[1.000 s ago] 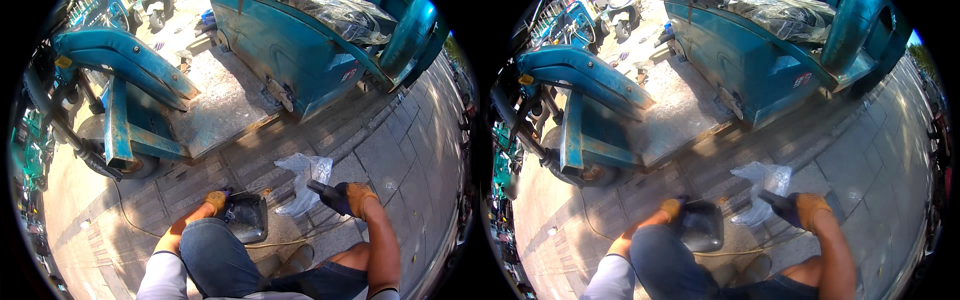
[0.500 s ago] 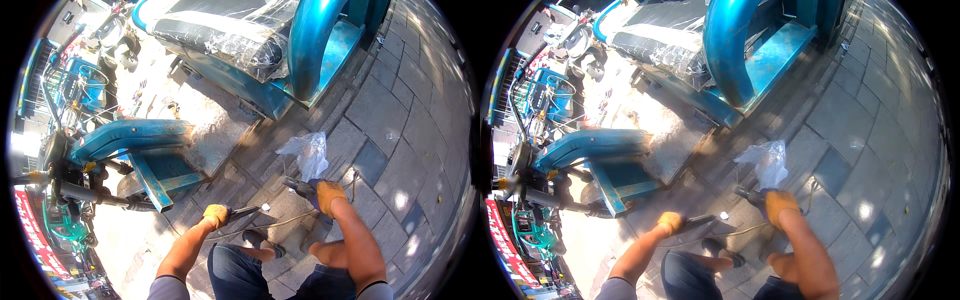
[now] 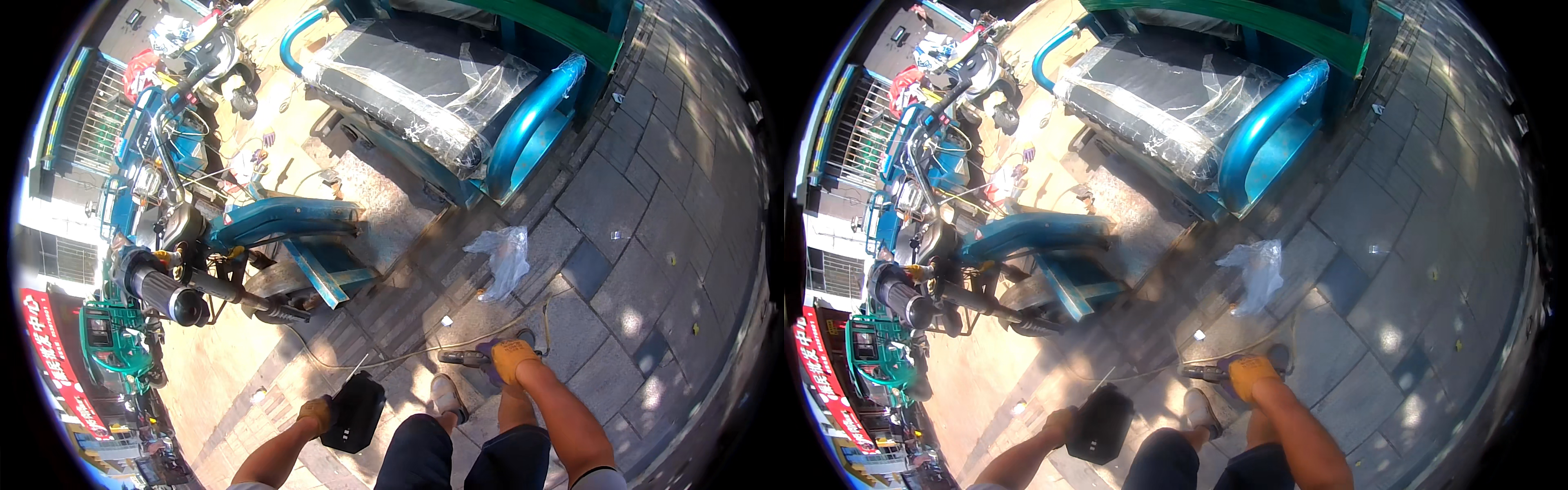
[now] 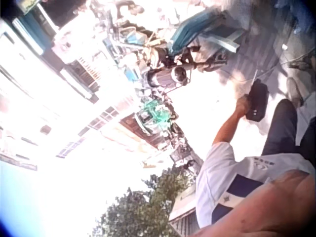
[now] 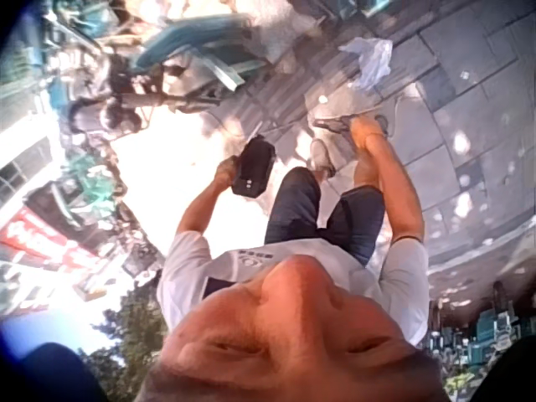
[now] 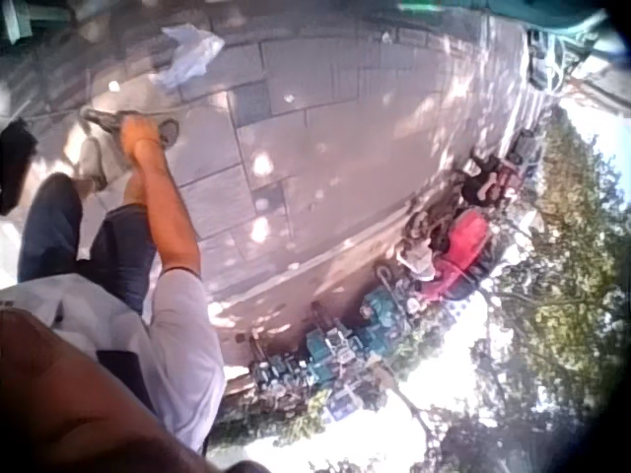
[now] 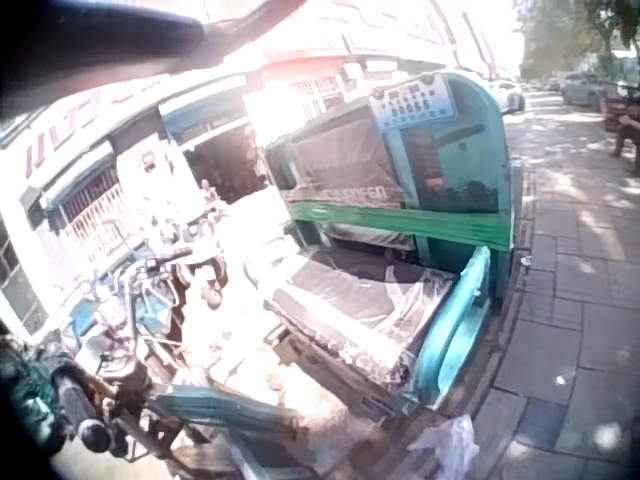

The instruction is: The person welds a black metal part using a handheld welding torch. They hold the part with one hand and the torch with the other, applying heat to specific areas while sparks fly. The person occasionally pauses to inspect the part and reposition it before continuing the welding process.

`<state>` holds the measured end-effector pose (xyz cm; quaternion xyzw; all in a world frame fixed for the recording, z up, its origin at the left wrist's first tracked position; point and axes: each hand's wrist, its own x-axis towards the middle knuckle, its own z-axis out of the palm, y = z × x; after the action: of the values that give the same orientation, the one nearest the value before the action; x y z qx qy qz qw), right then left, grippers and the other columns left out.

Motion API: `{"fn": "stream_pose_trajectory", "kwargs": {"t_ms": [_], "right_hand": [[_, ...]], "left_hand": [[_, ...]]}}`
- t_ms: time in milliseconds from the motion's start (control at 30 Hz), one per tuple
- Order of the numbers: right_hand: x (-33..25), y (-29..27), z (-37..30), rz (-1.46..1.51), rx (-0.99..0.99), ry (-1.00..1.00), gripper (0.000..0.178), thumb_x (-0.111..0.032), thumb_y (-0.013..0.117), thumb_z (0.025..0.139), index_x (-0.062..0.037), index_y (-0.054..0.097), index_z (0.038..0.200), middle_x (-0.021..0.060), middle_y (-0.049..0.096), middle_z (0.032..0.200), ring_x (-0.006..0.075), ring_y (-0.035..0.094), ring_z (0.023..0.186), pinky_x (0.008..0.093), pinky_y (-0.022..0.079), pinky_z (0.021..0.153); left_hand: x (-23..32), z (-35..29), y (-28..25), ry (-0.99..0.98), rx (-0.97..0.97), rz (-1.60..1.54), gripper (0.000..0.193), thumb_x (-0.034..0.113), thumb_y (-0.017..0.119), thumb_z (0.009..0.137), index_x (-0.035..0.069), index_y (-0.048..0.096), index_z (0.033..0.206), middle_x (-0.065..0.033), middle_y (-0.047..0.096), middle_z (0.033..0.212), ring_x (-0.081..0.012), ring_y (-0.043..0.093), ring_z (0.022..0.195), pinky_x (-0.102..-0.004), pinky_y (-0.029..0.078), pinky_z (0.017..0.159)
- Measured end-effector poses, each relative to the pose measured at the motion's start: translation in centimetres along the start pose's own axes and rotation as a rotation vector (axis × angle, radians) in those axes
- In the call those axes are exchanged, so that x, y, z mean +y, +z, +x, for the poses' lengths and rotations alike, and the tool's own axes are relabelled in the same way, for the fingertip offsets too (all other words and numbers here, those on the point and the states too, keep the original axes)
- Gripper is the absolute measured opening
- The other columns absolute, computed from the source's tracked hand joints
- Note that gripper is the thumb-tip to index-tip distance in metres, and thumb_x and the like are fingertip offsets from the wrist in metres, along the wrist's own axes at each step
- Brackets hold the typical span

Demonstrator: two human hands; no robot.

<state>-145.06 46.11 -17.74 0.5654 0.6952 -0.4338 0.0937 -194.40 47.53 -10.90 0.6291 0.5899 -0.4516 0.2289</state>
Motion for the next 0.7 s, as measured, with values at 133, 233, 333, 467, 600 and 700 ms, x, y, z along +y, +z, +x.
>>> {"fn": "stream_pose_trajectory", "kwargs": {"t_ms": [133, 233, 333, 467, 600, 700], "right_hand": [[-2.9, 1.3, -5.3, -0.007, 0.033, 0.019, 0.032, -0.029, 0.062, 0.093, -0.0128, 0.066, 0.121, 0.0165, 0.073, 0.108, 0.0368, 0.068, 0.105, 0.0471, 0.053, 0.088], [-6.5, 2.6, -7.8, -0.116, -0.055, 0.062, 0.035, -0.029, 0.062, 0.093, -0.0163, 0.065, 0.126, 0.0185, 0.071, 0.115, 0.0376, 0.068, 0.107, 0.0466, 0.053, 0.089], [-10.3, 3.5, -10.2, -0.08, -0.096, 0.097, 0.037, -0.029, 0.062, 0.094, -0.0157, 0.063, 0.129, 0.0191, 0.07, 0.117, 0.0365, 0.067, 0.109, 0.0464, 0.053, 0.09], [-15.3, 4.2, -12.2, 0.048, -0.074, 0.137, 0.048, -0.047, 0.059, 0.093, -0.0122, 0.065, 0.125, 0.0205, 0.07, 0.117, 0.0413, 0.065, 0.111, 0.0479, 0.052, 0.092], [-18.7, 5.1, -12.2, -0.192, -0.206, 0.201, 0.045, -0.039, 0.059, 0.094, -0.0105, 0.064, 0.128, 0.0199, 0.07, 0.119, 0.0395, 0.064, 0.115, 0.0471, 0.051, 0.095], [-20.5, 6.0, -12.4, -0.272, -0.238, 0.273, 0.043, -0.041, 0.059, 0.093, -0.0104, 0.067, 0.123, 0.0204, 0.07, 0.117, 0.0402, 0.066, 0.112, 0.0464, 0.052, 0.093]], "left_hand": [[-5.4, -4.6, 4.9, -0.03, -0.093, 0.033, 0.032, 0.027, 0.056, 0.092, 0.004, 0.068, 0.111, -0.0216, 0.073, 0.109, -0.0357, 0.071, 0.107, -0.0441, 0.057, 0.089], [-10.1, -9.3, 9.5, -0.194, -0.098, -0.167, 0.033, 0.029, 0.061, 0.09, 0.005, 0.069, 0.112, -0.0198, 0.071, 0.117, -0.0337, 0.069, 0.114, -0.0418, 0.057, 0.092], [-14.2, -14.6, 16.0, -0.438, -0.117, -0.434, 0.029, 0.031, 0.066, 0.087, 0.009, 0.072, 0.106, -0.0157, 0.071, 0.121, -0.0304, 0.068, 0.116, -0.0411, 0.057, 0.092], [-17.6, -23.4, 28.5, -0.409, -0.251, -0.336, 0.023, 0.027, 0.072, 0.084, 0.015, 0.077, 0.103, -0.0134, 0.074, 0.115, -0.0266, 0.07, 0.112, -0.0392, 0.058, 0.088], [-17.2, -30.9, 40.1, -0.405, -0.351, -0.276, 0.018, 0.02, 0.072, 0.082, 0.018, 0.079, 0.099, -0.011, 0.076, 0.106, -0.0239, 0.074, 0.102, -0.0344, 0.059, 0.084], [-16.2, -35.3, 47.1, -0.64, -0.413, -0.622, 0.017, 0.02, 0.073, 0.081, 0.018, 0.08, 0.096, -0.0106, 0.077, 0.105, -0.0263, 0.074, 0.101, -0.0373, 0.06, 0.082]]}}
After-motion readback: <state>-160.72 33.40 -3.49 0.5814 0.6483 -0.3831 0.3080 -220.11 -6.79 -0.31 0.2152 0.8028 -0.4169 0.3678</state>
